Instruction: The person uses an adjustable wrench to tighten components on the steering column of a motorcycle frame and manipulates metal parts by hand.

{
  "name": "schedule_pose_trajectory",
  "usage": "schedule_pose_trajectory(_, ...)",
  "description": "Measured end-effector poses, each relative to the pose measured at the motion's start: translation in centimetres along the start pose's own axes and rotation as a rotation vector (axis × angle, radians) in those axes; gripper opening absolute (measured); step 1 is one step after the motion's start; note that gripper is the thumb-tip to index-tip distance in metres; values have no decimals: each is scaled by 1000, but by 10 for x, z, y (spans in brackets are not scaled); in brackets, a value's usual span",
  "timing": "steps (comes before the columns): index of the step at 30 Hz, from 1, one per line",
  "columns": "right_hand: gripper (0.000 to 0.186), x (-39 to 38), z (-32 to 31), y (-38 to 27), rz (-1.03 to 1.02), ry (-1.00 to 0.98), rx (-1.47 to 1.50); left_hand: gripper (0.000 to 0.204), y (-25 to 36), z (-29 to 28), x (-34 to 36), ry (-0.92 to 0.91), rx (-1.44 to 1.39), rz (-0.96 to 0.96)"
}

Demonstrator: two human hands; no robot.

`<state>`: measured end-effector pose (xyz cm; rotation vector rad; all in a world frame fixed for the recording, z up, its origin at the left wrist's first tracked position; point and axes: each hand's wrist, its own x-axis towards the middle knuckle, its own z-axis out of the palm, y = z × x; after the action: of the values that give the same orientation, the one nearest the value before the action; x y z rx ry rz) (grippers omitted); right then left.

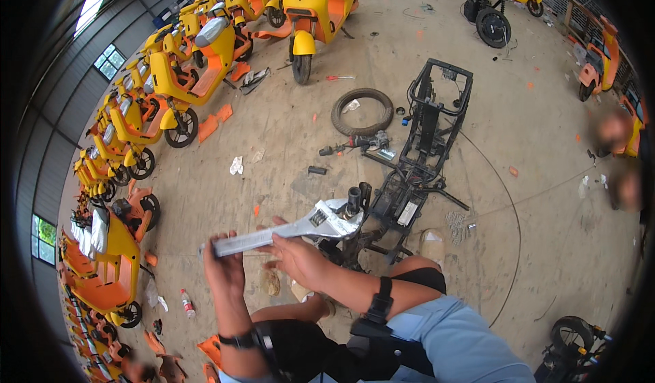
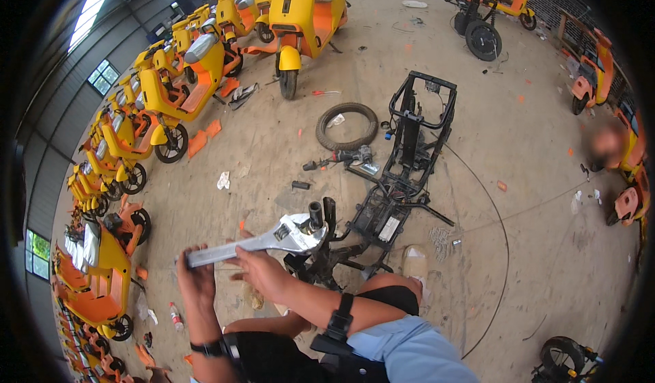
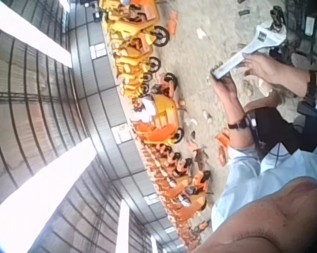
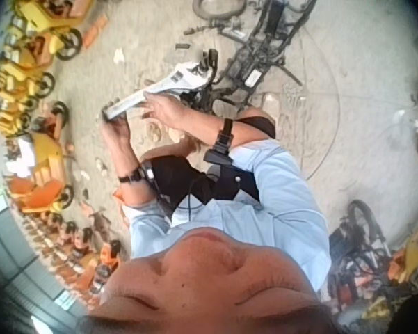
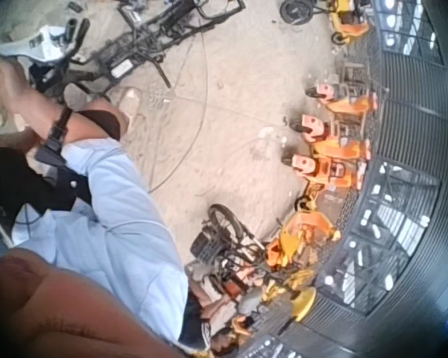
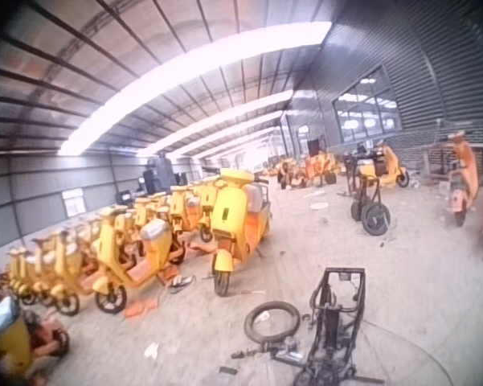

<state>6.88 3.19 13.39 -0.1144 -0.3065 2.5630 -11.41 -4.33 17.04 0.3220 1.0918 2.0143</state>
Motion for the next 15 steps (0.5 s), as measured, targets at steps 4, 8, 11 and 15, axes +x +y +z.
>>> schedule_pose_trajectory(4, 62, 20, -6, -2, -105, -28, -15, 17, 5, 21, 51, 75, 31, -86)
schedule_pose_trajectory(8, 79, 8, 2, 11, -47, -142, -162, 17, 45, 28, -3, 89, 129, 62)
schedule_pose_trajectory(11, 80, -17, 12, 30, 109, -222, -223, 22, 66, 16, -75, 73, 214, 238)
schedule_pose_trajectory(15, 58, -62, 29, 30, 243, -220, -193, 21, 46, 1, -158, 108, 179, 434)
